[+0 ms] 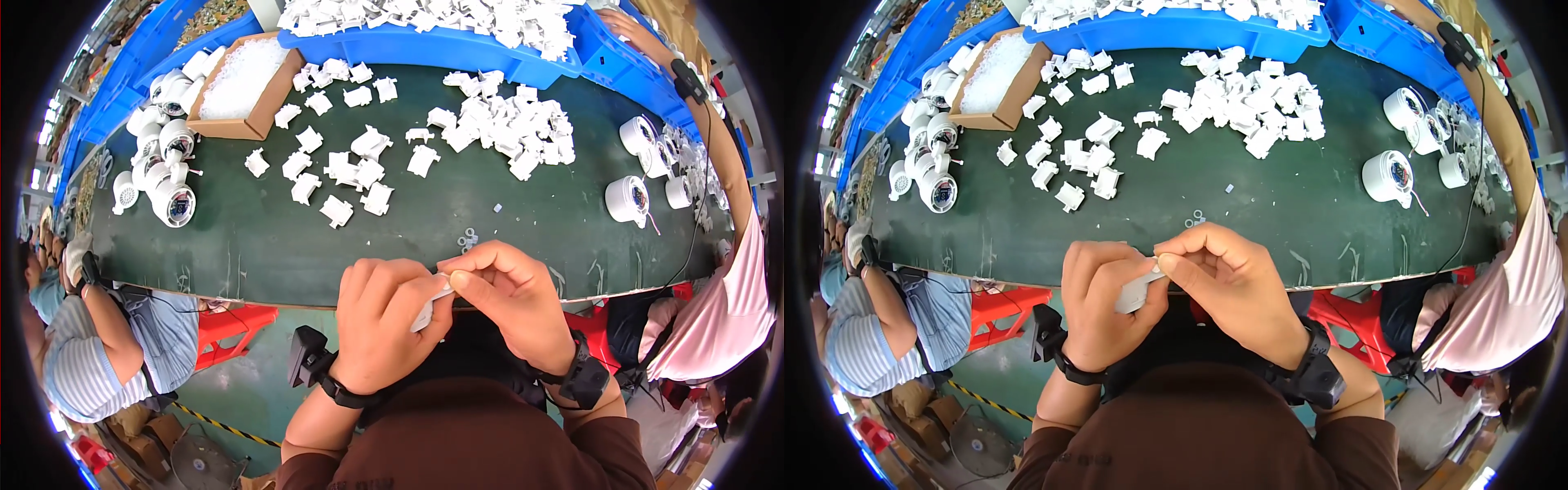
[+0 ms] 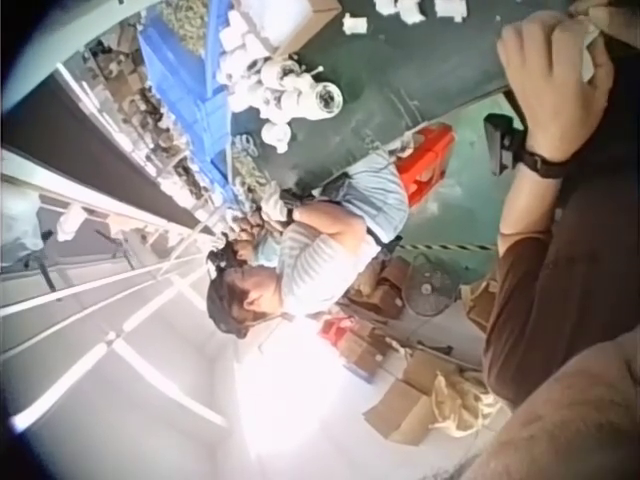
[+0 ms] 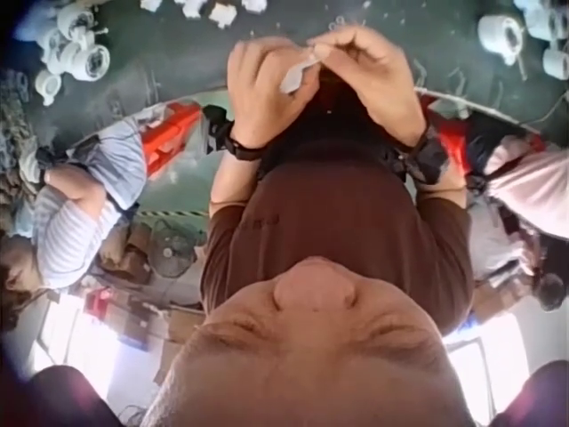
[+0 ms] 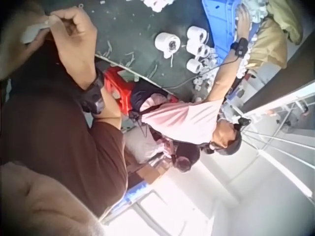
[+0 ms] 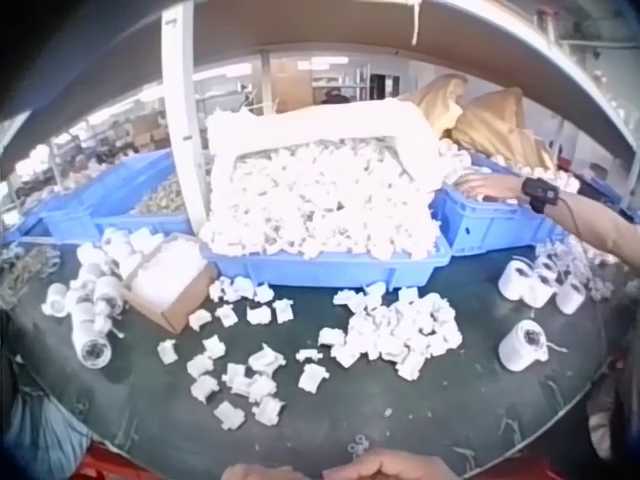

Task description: The person picks up a camera housing and a small white component, fits them together by hand, and places a small plastic ring onto the assembly. After repeating this, they pour out more plastic rings and continue assembling the components.

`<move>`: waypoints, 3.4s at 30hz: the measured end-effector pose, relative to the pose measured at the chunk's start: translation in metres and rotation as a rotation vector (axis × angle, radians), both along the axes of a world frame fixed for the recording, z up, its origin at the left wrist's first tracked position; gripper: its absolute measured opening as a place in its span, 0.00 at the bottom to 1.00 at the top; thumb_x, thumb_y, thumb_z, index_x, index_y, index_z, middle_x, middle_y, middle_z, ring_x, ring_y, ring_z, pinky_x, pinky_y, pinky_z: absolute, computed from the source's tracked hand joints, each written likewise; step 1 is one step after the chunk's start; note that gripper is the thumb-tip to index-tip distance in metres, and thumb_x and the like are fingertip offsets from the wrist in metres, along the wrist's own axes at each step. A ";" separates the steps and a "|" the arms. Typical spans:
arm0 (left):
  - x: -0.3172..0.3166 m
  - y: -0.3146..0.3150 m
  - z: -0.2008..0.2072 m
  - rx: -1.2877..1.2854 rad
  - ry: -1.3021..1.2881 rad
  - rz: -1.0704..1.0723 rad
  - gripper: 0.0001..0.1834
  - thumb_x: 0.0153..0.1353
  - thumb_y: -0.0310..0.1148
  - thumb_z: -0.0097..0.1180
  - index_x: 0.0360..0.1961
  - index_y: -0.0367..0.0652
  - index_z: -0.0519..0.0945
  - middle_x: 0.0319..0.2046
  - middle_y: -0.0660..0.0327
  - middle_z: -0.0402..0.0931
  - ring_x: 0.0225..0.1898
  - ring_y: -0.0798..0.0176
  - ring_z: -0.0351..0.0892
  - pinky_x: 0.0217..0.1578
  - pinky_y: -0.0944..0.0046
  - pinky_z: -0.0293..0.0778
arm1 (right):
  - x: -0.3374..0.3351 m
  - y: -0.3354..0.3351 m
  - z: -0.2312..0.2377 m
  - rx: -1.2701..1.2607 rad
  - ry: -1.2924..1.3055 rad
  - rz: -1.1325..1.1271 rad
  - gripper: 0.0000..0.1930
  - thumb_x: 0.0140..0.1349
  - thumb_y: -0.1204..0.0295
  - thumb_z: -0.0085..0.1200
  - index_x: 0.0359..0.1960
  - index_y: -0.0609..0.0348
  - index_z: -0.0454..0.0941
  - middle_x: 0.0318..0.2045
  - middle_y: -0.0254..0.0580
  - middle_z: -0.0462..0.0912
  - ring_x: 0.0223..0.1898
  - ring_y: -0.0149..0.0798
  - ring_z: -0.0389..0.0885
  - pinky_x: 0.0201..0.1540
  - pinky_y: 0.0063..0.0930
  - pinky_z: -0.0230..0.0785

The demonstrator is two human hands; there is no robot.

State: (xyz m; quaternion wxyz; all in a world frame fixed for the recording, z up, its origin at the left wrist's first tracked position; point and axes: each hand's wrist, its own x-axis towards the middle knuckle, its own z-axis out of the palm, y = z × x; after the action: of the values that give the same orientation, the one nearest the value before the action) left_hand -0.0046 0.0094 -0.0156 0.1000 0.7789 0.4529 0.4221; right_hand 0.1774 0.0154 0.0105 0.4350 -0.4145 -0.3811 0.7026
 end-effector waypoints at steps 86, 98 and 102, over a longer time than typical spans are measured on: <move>0.006 -0.006 0.007 -0.322 -0.411 0.015 0.05 0.65 0.27 0.57 0.40 0.37 0.79 0.41 0.53 0.82 0.42 0.51 0.78 0.45 0.56 0.73 | 0.078 0.081 -0.002 1.149 -1.401 -0.044 0.16 0.57 0.88 0.57 0.45 0.58 0.83 0.49 0.43 0.84 0.46 0.50 0.80 0.49 0.40 0.75; -0.001 -0.006 0.005 -0.430 -0.499 -0.104 0.06 0.66 0.26 0.57 0.42 0.37 0.80 0.47 0.51 0.83 0.45 0.51 0.80 0.48 0.58 0.75 | 0.060 0.046 0.002 0.544 -0.662 -0.136 0.16 0.64 0.84 0.61 0.52 0.58 0.80 0.42 0.36 0.85 0.42 0.28 0.83 0.46 0.25 0.75; 0.009 -0.008 0.003 -0.515 -0.552 -0.273 0.08 0.66 0.26 0.57 0.45 0.38 0.81 0.50 0.49 0.83 0.48 0.51 0.80 0.52 0.57 0.74 | 0.033 0.005 -0.005 0.360 -0.262 0.060 0.18 0.65 0.88 0.58 0.56 0.61 0.79 0.46 0.37 0.83 0.47 0.29 0.83 0.49 0.23 0.77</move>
State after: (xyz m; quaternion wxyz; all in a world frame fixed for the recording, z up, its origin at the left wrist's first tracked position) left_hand 0.0047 0.0011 -0.0130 0.4650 0.6387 0.3923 0.4711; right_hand 0.2109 0.0209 0.0058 0.4274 -0.4065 -0.5658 0.5762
